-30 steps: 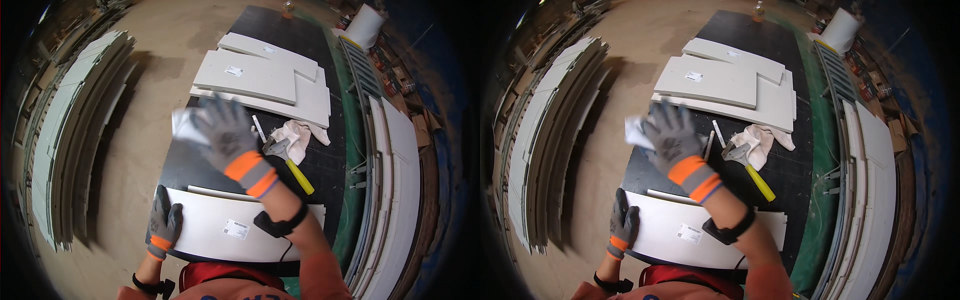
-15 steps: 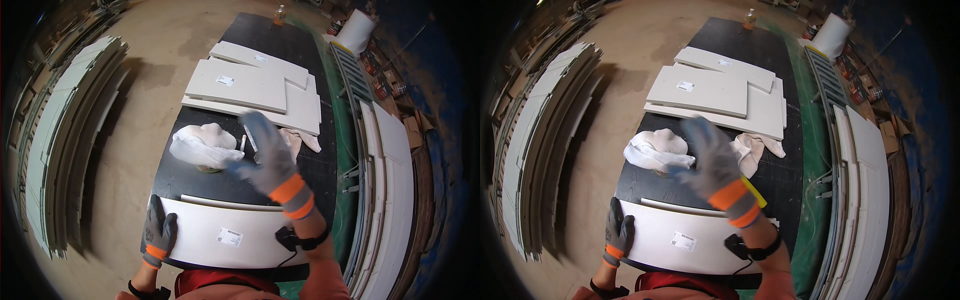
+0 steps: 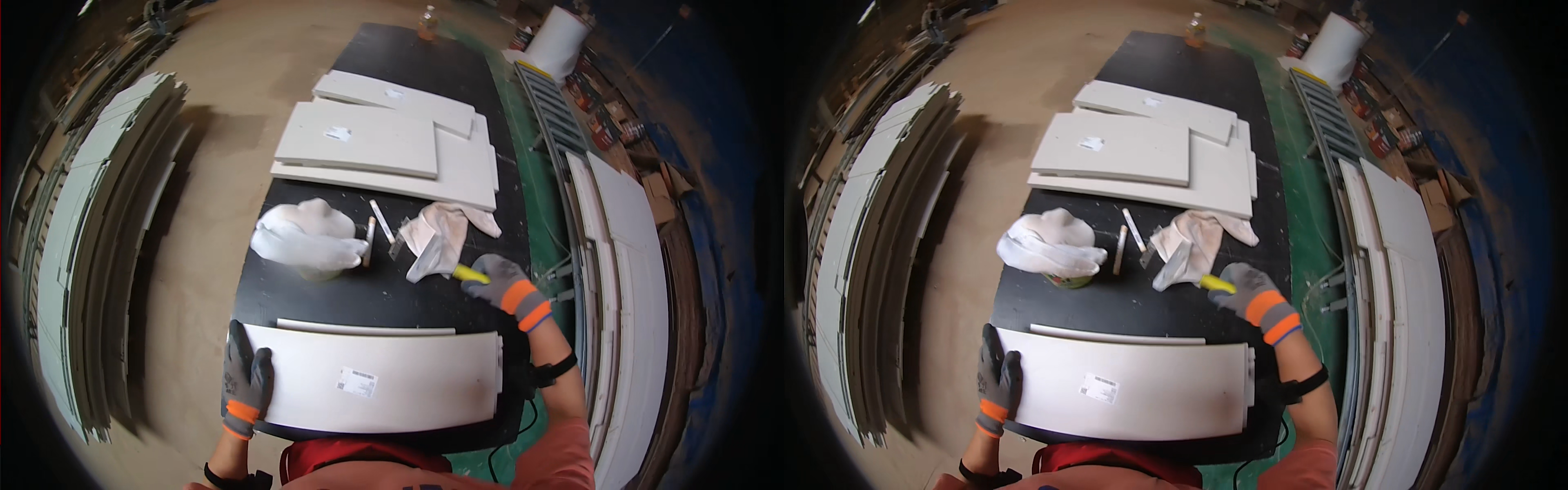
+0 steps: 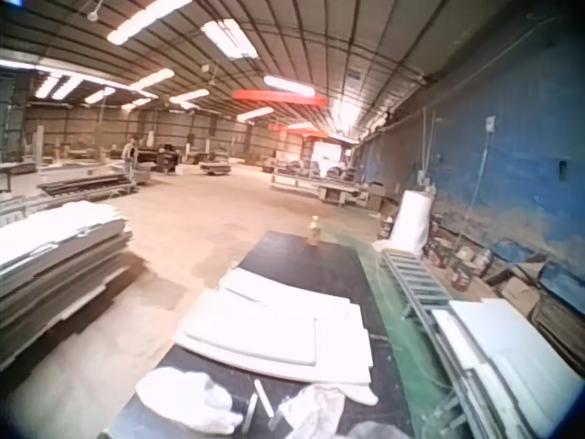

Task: The recorder cleans and scrapes residue off white furniture panels on a work table.

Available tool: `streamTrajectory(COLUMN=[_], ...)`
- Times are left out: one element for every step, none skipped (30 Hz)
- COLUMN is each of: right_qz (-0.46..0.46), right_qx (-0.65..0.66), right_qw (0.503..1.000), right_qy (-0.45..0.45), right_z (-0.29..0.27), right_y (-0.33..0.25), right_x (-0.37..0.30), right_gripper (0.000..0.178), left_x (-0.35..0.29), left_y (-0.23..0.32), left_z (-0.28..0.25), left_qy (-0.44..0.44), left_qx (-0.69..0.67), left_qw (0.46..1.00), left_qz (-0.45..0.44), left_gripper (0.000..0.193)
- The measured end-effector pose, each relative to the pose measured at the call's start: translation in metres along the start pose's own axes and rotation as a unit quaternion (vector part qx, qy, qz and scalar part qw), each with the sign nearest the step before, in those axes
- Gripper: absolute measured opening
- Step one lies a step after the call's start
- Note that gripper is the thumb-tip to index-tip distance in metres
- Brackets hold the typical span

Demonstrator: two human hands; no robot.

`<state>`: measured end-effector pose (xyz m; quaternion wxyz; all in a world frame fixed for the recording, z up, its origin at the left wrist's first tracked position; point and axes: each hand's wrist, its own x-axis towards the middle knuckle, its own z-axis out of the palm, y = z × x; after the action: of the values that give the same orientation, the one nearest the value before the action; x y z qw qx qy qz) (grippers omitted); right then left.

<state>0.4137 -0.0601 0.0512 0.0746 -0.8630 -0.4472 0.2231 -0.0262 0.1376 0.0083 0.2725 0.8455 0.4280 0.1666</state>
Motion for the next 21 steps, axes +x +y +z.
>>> streamTrajectory(right_qz=[-0.041,-0.084,0.003,0.092,0.111,0.153,0.203,0.252,0.267,0.294,0.314,0.323,0.35,0.381,0.259,0.26,0.204,0.148,0.149,0.115,0.083], right_qx=[0.045,0.09,0.261,0.423,0.459,0.487,0.39,0.287,0.288,0.17,0.05,0.054,0.14,0.222,0.167,0.172,0.148,0.121,0.122,0.136,0.146], right_qw=[0.995,0.979,0.95,0.885,0.85,0.82,0.854,0.877,0.871,0.916,0.94,0.936,0.915,0.881,0.894,0.893,0.914,0.931,0.931,0.948,0.962], right_qy=[0.084,0.165,0.17,0.172,0.233,0.26,0.278,0.29,0.295,0.214,0.125,0.126,0.146,0.172,0.325,0.325,0.318,0.312,0.311,0.263,0.214], right_z=[0.0,0.0,-0.001,-0.006,0.005,0.012,0.028,0.048,0.069,0.081,0.093,0.103,0.091,0.084,0.118,0.116,0.1,0.084,0.072,0.064,0.06], right_y=[0.021,0.028,0.031,0.025,0.041,0.053,0.068,0.086,0.108,0.116,0.124,0.132,0.106,0.09,0.111,0.096,0.068,0.041,0.018,-0.003,-0.016], right_x=[-0.02,-0.036,-0.055,-0.074,-0.086,-0.1,-0.113,-0.127,-0.142,-0.15,-0.161,-0.179,-0.185,-0.198,-0.219,-0.23,-0.239,-0.249,-0.257,-0.263,-0.267], right_gripper=[0.04,0.038,0.04,0.043,0.051,0.05,0.05,0.05,0.05,0.049,0.048,0.048,0.048,0.048,0.045,0.045,0.045,0.046,0.046,0.046,0.047], left_x=[-0.001,-0.001,0.0,0.0,0.002,0.002,0.002,0.003,0.005,0.005,0.005,0.006,0.003,0.004,0.004,0.004,0.003,0.002,0.002,0.002,0.003], left_y=[0.0,0.0,0.002,0.003,0.003,0.0,-0.004,-0.005,-0.002,-0.002,-0.004,-0.007,-0.015,-0.016,-0.016,-0.017,-0.019,-0.02,-0.021,-0.022,-0.024], left_z=[0.002,0.003,0.003,0.003,0.003,0.004,0.007,0.009,0.01,0.011,0.014,0.016,0.015,0.015,0.015,0.014,0.013,0.013,0.014,0.013,0.014], left_qy=[0.016,0.001,0.011,0.02,0.016,0.001,0.016,0.031,0.018,0.009,0.018,0.027,0.022,0.016,0.013,0.014,0.015,0.015,0.013,0.013,0.01], left_qx=[0.01,0.01,0.001,-0.006,-0.004,-0.003,-0.011,-0.02,-0.032,-0.03,-0.053,-0.076,-0.073,-0.072,-0.047,-0.019,-0.013,-0.006,-0.001,0.004,-0.006], left_qw=[1.0,1.0,1.0,1.0,1.0,1.0,1.0,0.999,0.999,0.999,0.998,0.997,0.997,0.997,0.999,1.0,1.0,1.0,1.0,1.0,1.0], left_qz=[0.019,0.024,0.012,0.002,-0.001,0.009,0.007,0.005,-0.003,0.005,0.0,-0.005,-0.005,0.0,0.009,0.015,0.014,0.014,0.015,0.014,0.019], left_gripper=[0.063,0.063,0.064,0.065,0.063,0.063,0.062,0.062,0.061,0.061,0.06,0.06,0.059,0.059,0.059,0.059,0.059,0.059,0.06,0.06,0.059])
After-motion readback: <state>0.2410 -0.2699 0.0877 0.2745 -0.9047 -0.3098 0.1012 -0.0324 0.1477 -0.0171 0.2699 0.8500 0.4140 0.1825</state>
